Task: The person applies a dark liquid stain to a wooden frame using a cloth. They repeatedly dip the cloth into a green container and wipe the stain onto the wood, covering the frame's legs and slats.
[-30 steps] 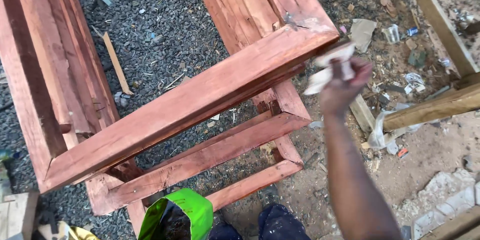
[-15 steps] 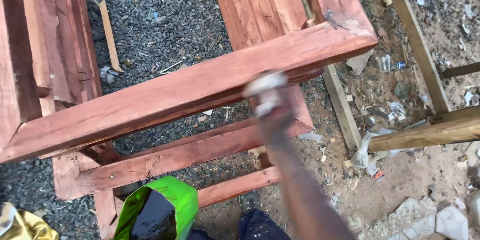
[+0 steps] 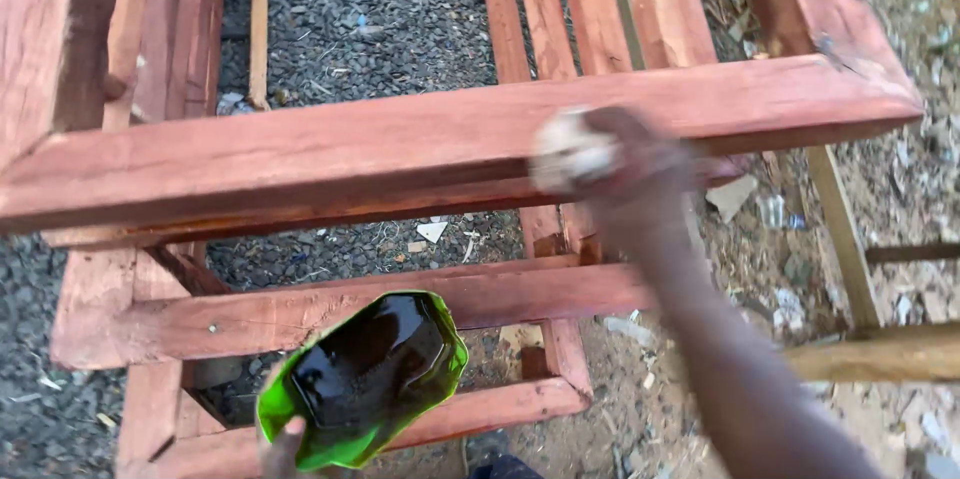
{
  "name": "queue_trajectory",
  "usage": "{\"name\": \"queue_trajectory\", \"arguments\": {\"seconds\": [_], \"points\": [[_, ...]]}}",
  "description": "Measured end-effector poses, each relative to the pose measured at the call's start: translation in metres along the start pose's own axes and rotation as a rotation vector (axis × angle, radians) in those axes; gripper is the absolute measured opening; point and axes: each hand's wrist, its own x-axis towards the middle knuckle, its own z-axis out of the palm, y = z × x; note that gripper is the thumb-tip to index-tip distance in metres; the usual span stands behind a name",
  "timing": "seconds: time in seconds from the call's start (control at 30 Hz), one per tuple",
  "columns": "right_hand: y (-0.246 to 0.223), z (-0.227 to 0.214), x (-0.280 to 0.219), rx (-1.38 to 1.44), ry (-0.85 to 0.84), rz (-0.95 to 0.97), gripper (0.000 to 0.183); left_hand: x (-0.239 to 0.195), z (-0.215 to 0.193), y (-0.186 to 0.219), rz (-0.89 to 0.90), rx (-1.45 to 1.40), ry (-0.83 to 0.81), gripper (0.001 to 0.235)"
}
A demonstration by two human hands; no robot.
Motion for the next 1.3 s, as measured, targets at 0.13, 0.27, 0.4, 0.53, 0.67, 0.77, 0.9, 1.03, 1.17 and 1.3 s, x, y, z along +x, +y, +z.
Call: {"name": "queue_trajectory", "arguments": {"seconds": [0.13,0.27,0.4,0.53,0.67,0.77,0.9,1.03,1.17,1.3], "points": [[-0.059,0.095,-0.038,-0.104,0.106,-0.561,0.054,0.077,-0.029,-0.020,-0.029,0.138,-0.053,0.085],[0.122,0.052,-0.091,-0.144,0.196,-0.458,0.033,0.068,-0.007,0.001,-0.106,0.159,-0.053,0.082],[0.129,-0.003,-0.071,-0.299,0.326,-0.578,0.021,0.047,0.032,0.048,-0.247,0.163,0.008,0.074],[0.068,0.094,-0.054,-0.147,0.332,-0.715,0.054,0.040,0.025,0.052,-0.266,0.120,-0.018,0.067],[-0.106,0.143,-0.034,-0.146,0.170,-0.819,0.033,0.048,0.003,0.022,-0.221,0.059,0.044,0.058],[-0.088,0.121,-0.036,-0.187,0.008,-0.882,0.046,0.047,0.003,0.016,-0.173,0.114,0.083,0.053],[0.028,0.020,-0.055,-0.396,-0.095,-0.663,0.060,0.046,-0.004,0.018,-0.101,0.044,0.005,0.058],[0.167,-0.033,-0.086,-0.783,0.049,-0.546,0.053,0.049,-0.013,0.034,-0.118,0.062,-0.012,0.069],[0.036,0.031,-0.044,-0.386,0.160,-0.774,0.012,0.051,-0.012,0.057,-0.165,0.130,0.030,0.076],[-0.115,0.137,-0.032,-0.198,0.113,-0.779,0.032,0.056,-0.019,0.068,-0.236,0.080,0.026,0.075]]}}
